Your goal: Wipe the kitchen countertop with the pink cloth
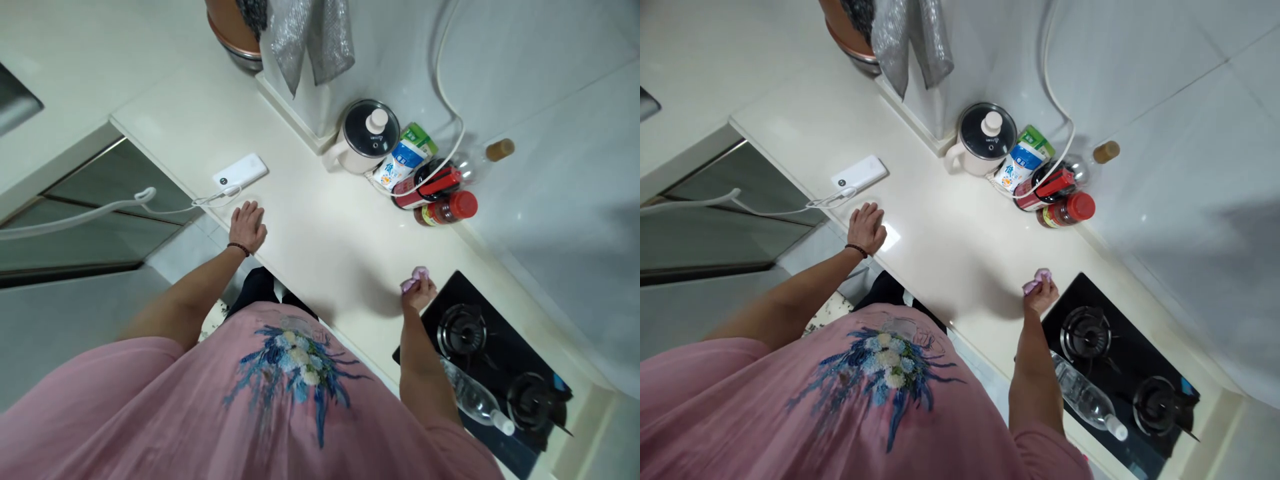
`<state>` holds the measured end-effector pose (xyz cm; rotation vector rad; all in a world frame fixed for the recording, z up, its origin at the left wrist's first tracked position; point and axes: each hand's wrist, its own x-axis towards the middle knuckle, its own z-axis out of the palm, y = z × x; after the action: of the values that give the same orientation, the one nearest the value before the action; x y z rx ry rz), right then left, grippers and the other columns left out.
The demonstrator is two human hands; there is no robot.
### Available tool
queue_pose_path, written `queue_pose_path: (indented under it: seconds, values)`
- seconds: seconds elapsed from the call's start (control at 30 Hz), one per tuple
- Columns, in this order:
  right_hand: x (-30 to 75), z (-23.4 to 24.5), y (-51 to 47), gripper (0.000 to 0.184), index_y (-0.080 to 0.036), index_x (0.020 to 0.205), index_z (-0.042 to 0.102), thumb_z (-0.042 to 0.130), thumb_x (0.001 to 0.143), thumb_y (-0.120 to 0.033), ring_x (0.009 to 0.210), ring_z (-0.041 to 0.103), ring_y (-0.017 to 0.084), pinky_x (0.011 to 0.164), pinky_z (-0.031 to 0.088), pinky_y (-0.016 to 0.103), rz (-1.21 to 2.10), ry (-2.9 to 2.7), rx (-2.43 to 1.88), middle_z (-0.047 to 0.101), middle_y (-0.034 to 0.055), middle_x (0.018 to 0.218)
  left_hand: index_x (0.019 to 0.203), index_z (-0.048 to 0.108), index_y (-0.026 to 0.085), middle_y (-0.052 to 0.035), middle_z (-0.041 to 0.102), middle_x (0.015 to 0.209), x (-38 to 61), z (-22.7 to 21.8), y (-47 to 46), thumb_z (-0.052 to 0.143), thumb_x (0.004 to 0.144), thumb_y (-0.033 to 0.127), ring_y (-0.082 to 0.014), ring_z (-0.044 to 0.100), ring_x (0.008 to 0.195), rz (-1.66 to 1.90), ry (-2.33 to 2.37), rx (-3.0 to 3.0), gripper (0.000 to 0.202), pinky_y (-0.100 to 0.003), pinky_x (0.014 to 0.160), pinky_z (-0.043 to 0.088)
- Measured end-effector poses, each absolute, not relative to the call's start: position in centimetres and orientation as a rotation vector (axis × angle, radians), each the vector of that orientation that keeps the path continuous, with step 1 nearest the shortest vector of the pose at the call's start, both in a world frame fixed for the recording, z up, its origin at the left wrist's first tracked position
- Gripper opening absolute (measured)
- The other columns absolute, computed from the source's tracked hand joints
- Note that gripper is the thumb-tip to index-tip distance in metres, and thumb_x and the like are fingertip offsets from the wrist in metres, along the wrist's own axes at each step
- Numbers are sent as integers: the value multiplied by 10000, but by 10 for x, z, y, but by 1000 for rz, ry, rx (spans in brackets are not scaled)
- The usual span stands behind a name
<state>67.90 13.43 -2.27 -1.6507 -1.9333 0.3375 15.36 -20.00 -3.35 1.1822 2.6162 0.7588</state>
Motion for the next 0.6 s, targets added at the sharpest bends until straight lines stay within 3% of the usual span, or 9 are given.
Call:
queue_pose_path:
  seconds: [0.17, 0.37, 0.6]
  values:
    - [679, -21, 134, 371, -204, 1078, 750, 519, 935, -456, 1114, 602, 292, 967, 521, 518, 300, -1849, -1728, 615, 104, 1063, 1563, 513, 250, -75, 415, 1711, 154, -31, -200, 591, 903, 341, -315, 263, 1635, 754, 2622, 1175, 671, -569, 1354, 95]
    - [715, -14, -10, 420, -242, 1232, 724, 423, 975, -383, 1275, 593, 359, 1071, 464, 573, 286, -2031, -1936, 654, 159, 1263, 1545, 532, 238, -91, 409, 1711, 154, -28, -200, 595, 910, 362, -336, 258, 1633, 768, 2597, 1157, 649, -582, 1348, 79]
    - [733, -15, -121, 362, -354, 1128, 729, 402, 974, -373, 1244, 651, 373, 1027, 503, 569, 275, -1975, -2032, 660, 126, 1259, 1552, 520, 245, -89, 398, 1717, 153, -29, -199, 597, 908, 372, -335, 247, 1636, 777, 2586, 1152, 661, -585, 1352, 59]
